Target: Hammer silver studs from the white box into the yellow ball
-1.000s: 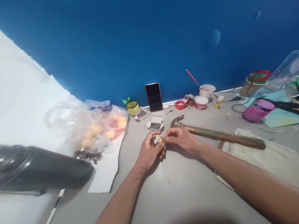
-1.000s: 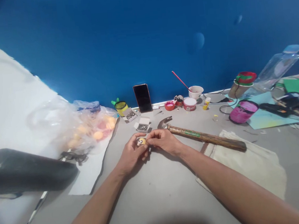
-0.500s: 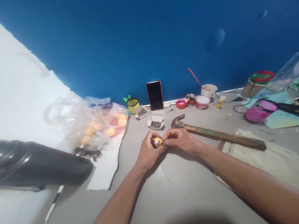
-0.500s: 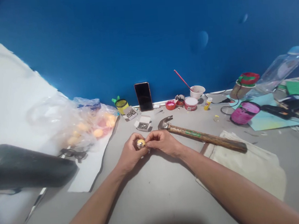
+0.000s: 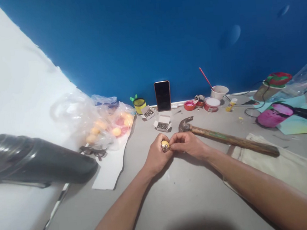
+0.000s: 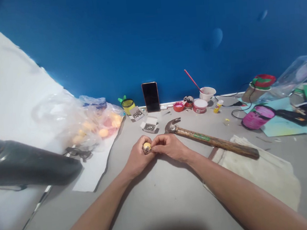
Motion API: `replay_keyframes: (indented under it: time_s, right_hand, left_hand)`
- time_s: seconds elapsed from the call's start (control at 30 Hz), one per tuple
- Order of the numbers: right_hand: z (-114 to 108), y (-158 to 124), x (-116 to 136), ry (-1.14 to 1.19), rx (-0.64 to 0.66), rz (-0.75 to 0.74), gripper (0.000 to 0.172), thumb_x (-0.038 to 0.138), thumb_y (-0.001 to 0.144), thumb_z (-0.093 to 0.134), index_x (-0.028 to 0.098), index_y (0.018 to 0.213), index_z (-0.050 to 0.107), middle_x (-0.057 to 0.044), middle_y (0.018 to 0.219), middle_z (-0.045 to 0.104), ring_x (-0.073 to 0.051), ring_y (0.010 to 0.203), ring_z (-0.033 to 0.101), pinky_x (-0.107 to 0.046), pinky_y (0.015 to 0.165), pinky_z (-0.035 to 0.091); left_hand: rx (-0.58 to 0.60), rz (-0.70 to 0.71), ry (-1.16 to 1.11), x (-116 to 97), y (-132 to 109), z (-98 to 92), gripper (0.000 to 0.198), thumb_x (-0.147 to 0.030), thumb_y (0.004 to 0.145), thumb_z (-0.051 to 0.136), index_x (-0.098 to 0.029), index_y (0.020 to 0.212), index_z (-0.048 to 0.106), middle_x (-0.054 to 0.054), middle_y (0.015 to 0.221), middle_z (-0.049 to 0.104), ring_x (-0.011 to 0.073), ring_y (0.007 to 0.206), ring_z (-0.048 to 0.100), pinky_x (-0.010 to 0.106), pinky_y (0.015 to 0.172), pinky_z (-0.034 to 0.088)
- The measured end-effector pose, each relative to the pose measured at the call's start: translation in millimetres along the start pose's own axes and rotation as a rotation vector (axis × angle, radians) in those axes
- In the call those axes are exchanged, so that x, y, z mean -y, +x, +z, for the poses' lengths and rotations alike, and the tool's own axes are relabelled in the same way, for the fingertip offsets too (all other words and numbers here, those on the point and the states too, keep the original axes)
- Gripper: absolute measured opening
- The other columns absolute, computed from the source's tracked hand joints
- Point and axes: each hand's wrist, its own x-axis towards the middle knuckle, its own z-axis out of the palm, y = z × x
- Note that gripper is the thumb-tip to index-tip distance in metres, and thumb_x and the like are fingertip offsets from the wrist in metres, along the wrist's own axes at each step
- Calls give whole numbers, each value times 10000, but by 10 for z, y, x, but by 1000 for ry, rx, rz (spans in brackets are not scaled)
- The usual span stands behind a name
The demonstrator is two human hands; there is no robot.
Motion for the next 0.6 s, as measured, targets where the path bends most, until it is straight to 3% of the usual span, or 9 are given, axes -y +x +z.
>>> replay_keyframes:
  time_s: [0.6]
  right_hand:
    - [-1,-13,53,-29,5,42,181,297,645,808,150,717,732,14,604,603,-100,573,467,-264,574,375]
  left_hand:
    - [11,5,120,-7,-32,14,191,-267,750,638,-221,821,468,-68,689,488,124,640,412,250,588,323]
